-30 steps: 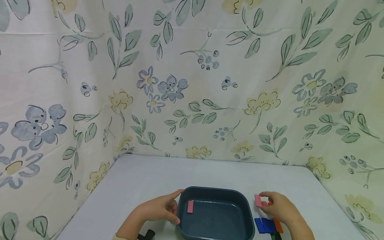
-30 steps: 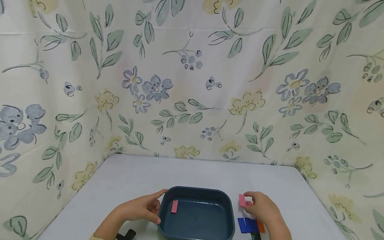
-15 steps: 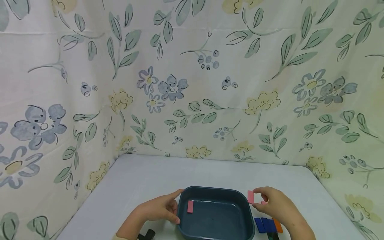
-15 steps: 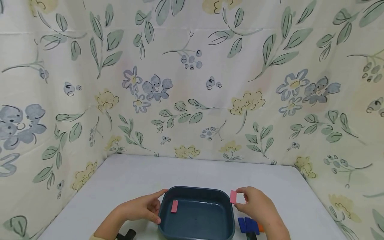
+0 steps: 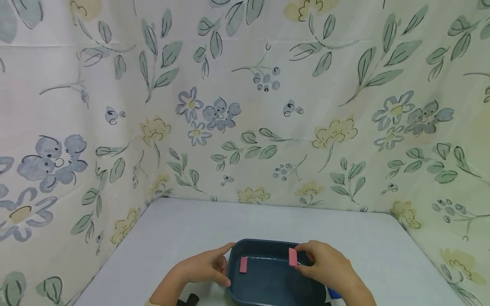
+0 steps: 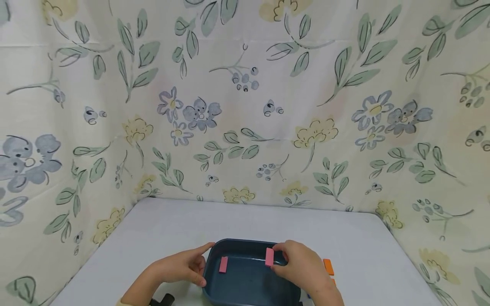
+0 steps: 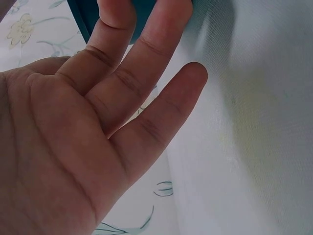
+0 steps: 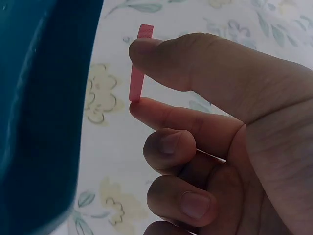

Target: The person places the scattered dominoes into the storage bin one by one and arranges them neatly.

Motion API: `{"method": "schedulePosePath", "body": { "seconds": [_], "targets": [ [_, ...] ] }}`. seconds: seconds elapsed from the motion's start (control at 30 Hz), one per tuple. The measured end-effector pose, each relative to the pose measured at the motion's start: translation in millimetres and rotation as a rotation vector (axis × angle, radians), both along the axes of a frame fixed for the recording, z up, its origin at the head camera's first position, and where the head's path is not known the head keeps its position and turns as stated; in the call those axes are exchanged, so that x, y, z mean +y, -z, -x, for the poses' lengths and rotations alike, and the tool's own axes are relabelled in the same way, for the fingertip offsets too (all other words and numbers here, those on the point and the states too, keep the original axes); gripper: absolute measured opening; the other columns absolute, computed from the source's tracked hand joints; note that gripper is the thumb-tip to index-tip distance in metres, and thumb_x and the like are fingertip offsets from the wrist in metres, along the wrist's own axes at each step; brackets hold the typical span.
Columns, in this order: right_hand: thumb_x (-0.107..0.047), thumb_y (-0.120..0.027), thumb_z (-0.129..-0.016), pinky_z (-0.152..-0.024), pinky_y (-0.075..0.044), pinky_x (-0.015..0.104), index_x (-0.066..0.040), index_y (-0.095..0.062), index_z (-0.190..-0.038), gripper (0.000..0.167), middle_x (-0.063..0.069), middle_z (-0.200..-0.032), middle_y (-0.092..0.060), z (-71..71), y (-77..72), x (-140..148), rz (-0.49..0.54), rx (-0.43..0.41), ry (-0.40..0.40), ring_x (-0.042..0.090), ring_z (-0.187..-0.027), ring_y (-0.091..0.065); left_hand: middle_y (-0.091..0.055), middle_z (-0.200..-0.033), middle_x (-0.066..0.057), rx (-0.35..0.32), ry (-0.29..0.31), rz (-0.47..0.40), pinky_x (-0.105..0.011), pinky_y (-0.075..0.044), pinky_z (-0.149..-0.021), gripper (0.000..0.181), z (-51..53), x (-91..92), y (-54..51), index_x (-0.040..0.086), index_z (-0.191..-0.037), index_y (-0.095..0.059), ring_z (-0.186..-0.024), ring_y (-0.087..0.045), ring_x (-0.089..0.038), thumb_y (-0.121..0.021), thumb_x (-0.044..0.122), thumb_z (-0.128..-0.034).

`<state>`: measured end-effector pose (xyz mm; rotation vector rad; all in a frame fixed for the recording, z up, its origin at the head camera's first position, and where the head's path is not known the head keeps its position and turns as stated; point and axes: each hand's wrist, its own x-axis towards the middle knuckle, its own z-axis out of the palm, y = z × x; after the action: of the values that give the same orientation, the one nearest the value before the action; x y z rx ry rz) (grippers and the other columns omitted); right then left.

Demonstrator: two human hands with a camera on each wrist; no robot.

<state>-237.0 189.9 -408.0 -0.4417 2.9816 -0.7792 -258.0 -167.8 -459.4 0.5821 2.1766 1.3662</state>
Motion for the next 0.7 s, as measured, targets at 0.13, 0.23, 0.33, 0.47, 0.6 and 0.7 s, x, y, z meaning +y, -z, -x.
{"method": "schedulePosePath", "body": {
  "seconds": [0.13, 0.23, 0.33, 0.47, 0.6, 0.7],
  "targets": [
    [-0.032, -0.086, -0.076, -0.051, -0.028, 0.027, -0.022, -0.075, -0.106, 0.033, -0.005, -0.065, -0.043, -0.2, 1.0, -14.6, -0.016, 0.018, -0.044, 0.011, -0.057, -0.040, -0.064, -0.087, -0.006, 0.001, 0.007, -0.008, -0.034, -0.045, -0.073, 0.102, 0.8, -1.5, 2.1, 0.006, -0.159, -0.022, -0.078, -0.059, -0.019, -0.086, 0.012, -0.0798],
    [-0.034, -0.086, -0.077, -0.054, -0.031, 0.028, -0.023, -0.075, -0.106, 0.034, -0.005, -0.066, -0.045, 0.3, 2.1, -25.4, -0.037, 0.040, -0.042, 0.010, -0.060, -0.042, -0.064, -0.087, -0.005, 0.005, 0.002, -0.003, -0.035, -0.045, -0.073, 0.102, 0.6, -1.2, 2.4, 0.007, -0.159, -0.024, -0.078, -0.060, -0.019, -0.086, 0.013, -0.0793],
    [-0.038, -0.085, -0.078, -0.056, -0.035, 0.030, -0.020, -0.075, -0.108, 0.036, -0.006, -0.069, -0.048, 1.1, 5.5, -37.1, -0.056, 0.053, -0.050, 0.011, -0.065, -0.045, -0.064, -0.086, -0.005, 0.016, -0.006, 0.009, -0.036, -0.045, -0.073, 0.100, -0.2, -0.1, 2.8, 0.007, -0.159, -0.025, -0.077, -0.059, -0.019, -0.086, 0.013, -0.0792],
    [-0.040, -0.083, -0.080, -0.056, -0.037, 0.030, -0.018, -0.075, -0.110, 0.038, -0.008, -0.070, -0.050, 1.8, 13.7, -53.4, -0.064, 0.057, -0.078, 0.011, -0.065, -0.046, -0.064, -0.085, -0.005, 0.022, -0.015, 0.018, -0.036, -0.045, -0.072, 0.100, -1.1, 0.8, 3.3, 0.008, -0.159, -0.026, -0.077, -0.059, -0.019, -0.086, 0.013, -0.0789],
    [-0.041, -0.082, -0.080, -0.060, -0.044, 0.032, -0.017, -0.075, -0.110, 0.039, -0.010, -0.076, -0.058, 1.7, 22.0, -68.1, -0.061, 0.054, -0.102, 0.009, -0.068, -0.049, -0.064, -0.085, -0.005, 0.027, -0.020, 0.028, -0.035, -0.044, -0.070, 0.100, -1.8, 0.6, 2.9, 0.007, -0.159, -0.026, -0.077, -0.059, -0.019, -0.086, 0.012, -0.0793],
    [-0.039, -0.082, -0.080, -0.056, -0.044, 0.032, -0.015, -0.075, -0.110, 0.039, -0.010, -0.072, -0.058, 1.2, 28.4, -78.0, -0.047, 0.043, -0.114, 0.009, -0.064, -0.049, -0.064, -0.085, -0.006, 0.025, -0.021, 0.033, -0.035, -0.044, -0.068, 0.099, -1.9, -0.2, 2.7, 0.007, -0.159, -0.025, -0.077, -0.059, -0.020, -0.085, 0.013, -0.0802]
  ]
}}
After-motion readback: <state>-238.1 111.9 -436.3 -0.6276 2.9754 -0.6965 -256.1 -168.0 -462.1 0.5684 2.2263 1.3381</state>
